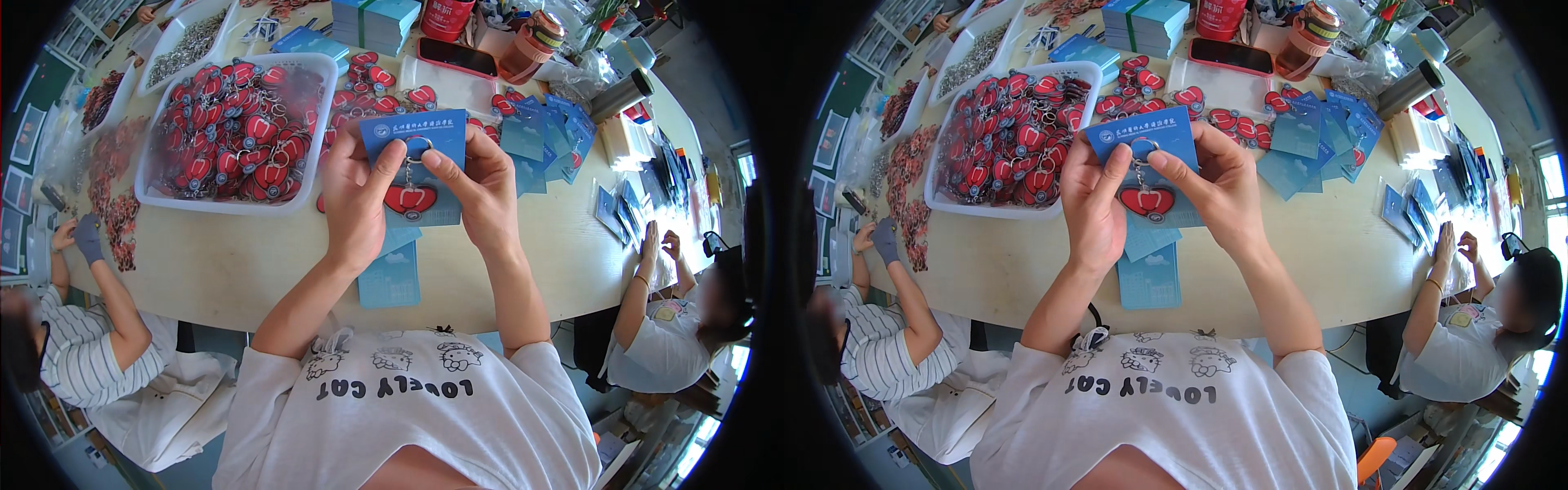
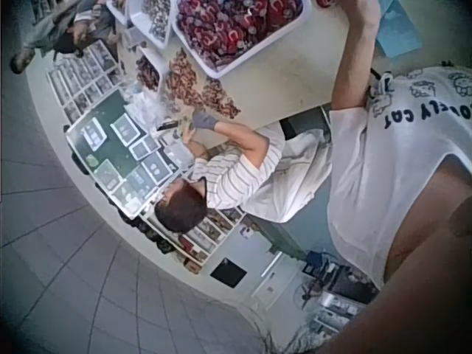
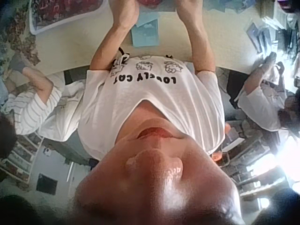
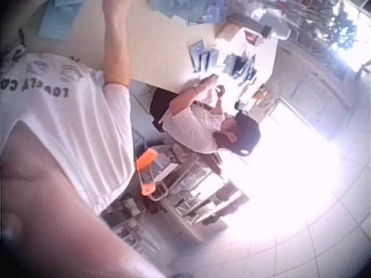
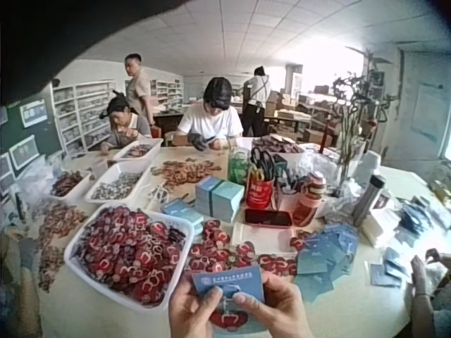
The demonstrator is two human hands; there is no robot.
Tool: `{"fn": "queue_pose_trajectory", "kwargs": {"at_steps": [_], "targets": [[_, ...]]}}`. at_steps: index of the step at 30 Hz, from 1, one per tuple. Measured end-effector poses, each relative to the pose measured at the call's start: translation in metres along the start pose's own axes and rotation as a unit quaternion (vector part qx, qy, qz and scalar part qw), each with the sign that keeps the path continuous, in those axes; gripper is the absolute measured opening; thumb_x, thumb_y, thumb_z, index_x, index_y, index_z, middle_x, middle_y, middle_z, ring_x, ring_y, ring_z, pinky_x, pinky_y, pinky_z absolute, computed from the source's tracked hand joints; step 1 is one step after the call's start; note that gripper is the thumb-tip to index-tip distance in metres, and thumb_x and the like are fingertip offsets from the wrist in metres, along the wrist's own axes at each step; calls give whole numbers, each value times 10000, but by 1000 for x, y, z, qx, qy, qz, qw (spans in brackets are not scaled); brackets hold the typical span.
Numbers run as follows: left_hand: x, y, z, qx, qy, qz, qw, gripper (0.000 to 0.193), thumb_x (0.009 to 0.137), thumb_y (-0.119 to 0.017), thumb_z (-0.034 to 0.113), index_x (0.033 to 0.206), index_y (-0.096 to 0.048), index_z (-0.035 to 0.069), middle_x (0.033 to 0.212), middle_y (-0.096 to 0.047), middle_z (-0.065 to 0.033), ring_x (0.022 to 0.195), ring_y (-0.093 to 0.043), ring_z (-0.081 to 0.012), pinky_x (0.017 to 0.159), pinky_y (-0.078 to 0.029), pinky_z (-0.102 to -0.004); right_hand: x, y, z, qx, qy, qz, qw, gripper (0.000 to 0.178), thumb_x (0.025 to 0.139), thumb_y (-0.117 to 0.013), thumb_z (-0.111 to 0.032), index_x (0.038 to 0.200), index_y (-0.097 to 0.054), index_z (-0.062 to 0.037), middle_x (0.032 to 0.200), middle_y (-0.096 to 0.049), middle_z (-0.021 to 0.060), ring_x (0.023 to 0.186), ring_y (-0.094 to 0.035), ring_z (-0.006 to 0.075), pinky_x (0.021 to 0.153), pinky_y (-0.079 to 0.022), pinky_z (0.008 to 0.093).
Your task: The person assembles heart-shaped keychains by attaching them to blue backing cards. They pick up a keychain from a container, thread the metal ring through a hole in the card, and place the finished unit on the table. The process is repeated continuously throughout the clip.
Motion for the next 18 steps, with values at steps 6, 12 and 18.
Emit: {"fn": "queue_pose_trajectory", "kwargs": {"at_steps": [6, 12, 18], "targets": [[-1, 4, -4, 16, 21, 35, 999, 209, 893, -613, 23, 1084, -528, 26, 986, -590, -25, 930, -555, -87, 866, -416, -248, -3, 0, 2, -102, 3, 13, 995, 280, 838, -686, -6, 1096, -585, 34, 972, -646, 44, 886, -590, 72, 775, -497, 233], [-1, 13, -16, 17, 52, 26, 998, 171, 887, -626, 25, 1042, -554, 33, 940, -590, -11, 887, -549, -72, 826, -411, -231, -8, 7, 13, -142, -45, -11, 989, 276, 834, -678, -4, 1088, -576, 32, 959, -644, 54, 881, -597, 83, 768, -499, 243], [-4, 20, -13, 195, 14, -18, 981, 112, 931, -586, 92, 1027, -569, 37, 898, -576, -8, 817, -554, -77, 649, -445, -240, -8, 48, 10, -207, -64, 13, 976, 327, 817, -708, -16, 1108, -564, 17, 970, -643, 70, 876, -613, 104, 775, -506, 254]]}}
Point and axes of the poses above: each hand's wrist, its own x-axis towards the middle knuckle, its own y-axis out of the back of the hand, z = x × y, the point moved 8 cm from there along x, towards the middle knuckle
